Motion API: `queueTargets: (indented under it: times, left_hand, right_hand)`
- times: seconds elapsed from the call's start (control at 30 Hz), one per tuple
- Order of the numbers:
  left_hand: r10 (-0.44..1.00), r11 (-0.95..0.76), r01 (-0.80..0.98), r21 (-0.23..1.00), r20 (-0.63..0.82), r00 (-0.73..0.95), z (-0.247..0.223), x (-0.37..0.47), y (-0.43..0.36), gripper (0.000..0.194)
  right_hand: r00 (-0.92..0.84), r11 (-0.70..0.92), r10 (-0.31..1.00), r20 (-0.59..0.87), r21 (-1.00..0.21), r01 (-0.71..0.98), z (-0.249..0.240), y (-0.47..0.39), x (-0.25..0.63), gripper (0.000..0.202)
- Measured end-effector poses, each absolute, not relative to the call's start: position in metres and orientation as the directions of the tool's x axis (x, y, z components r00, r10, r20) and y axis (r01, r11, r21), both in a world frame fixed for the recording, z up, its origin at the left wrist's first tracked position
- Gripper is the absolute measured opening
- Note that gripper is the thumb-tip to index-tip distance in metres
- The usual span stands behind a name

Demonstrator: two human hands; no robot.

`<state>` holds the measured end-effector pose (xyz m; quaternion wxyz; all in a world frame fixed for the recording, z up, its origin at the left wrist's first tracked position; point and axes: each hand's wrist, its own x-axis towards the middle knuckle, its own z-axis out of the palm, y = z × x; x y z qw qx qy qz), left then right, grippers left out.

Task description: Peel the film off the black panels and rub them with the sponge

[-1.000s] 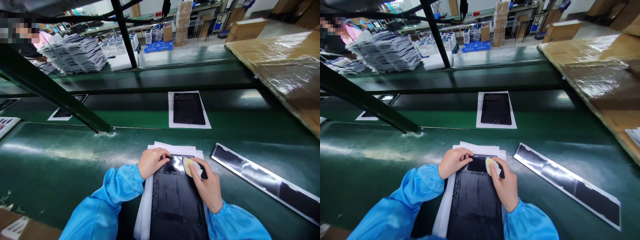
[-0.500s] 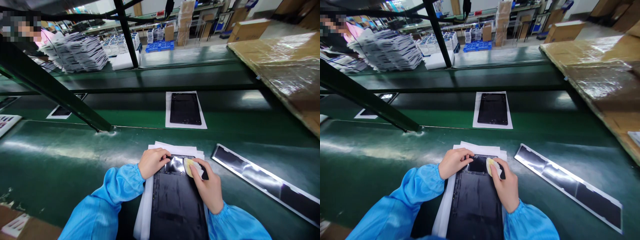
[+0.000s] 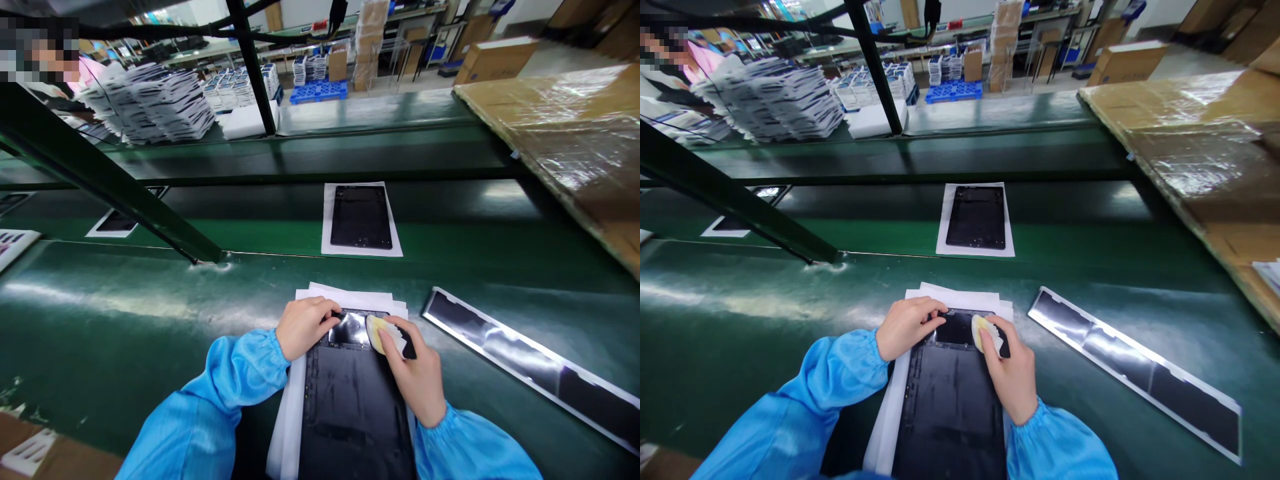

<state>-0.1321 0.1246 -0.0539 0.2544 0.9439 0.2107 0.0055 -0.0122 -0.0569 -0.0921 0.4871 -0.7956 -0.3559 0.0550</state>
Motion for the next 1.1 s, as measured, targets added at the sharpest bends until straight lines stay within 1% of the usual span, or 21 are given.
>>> queueTargets:
  times: [0.23,0.37,0.57,0.63,0.77,0.83,0.93,1.1]
  left_hand:
    - [0.396,-0.793,0.389,0.470,-0.088,0.914,-0.0562,-0.1319,0.1247,0.016]
    - [0.390,-0.810,0.386,0.442,-0.087,0.917,-0.0558,-0.1317,0.1237,0.016]
    - [0.381,-0.816,0.378,0.437,-0.085,0.921,-0.0561,-0.1318,0.1232,0.016]
    - [0.377,-0.817,0.374,0.438,-0.085,0.922,-0.0568,-0.1320,0.1234,0.016]
    - [0.382,-0.820,0.378,0.431,-0.080,0.921,-0.0568,-0.1323,0.1235,0.016]
    - [0.384,-0.820,0.382,0.427,-0.084,0.919,-0.0562,-0.1323,0.1235,0.017]
    - [0.385,-0.821,0.383,0.423,-0.087,0.919,-0.0559,-0.1322,0.1234,0.018]
    - [0.383,-0.825,0.378,0.421,-0.074,0.921,-0.0574,-0.1324,0.1233,0.020]
  right_hand:
    - [0.749,-0.291,0.620,0.233,-0.818,0.496,-0.0930,-0.0583,-0.0121,0.033]
    - [0.745,-0.276,0.619,0.248,-0.819,0.502,-0.0928,-0.0582,-0.0112,0.031]
    - [0.755,-0.255,0.600,0.265,-0.831,0.494,-0.0923,-0.0575,-0.0110,0.030]
    - [0.801,-0.255,0.539,0.261,-0.855,0.451,-0.0926,-0.0577,-0.0105,0.030]
    - [0.920,-0.245,0.338,0.198,-0.926,0.289,-0.0940,-0.0591,-0.0078,0.032]
    - [0.942,-0.218,0.298,0.156,-0.949,0.226,-0.0943,-0.0597,-0.0067,0.033]
    - [0.932,-0.208,0.327,0.159,-0.949,0.235,-0.0928,-0.0597,-0.0068,0.032]
    - [0.862,-0.210,0.435,0.261,-0.902,0.379,-0.0912,-0.0579,-0.0097,0.025]
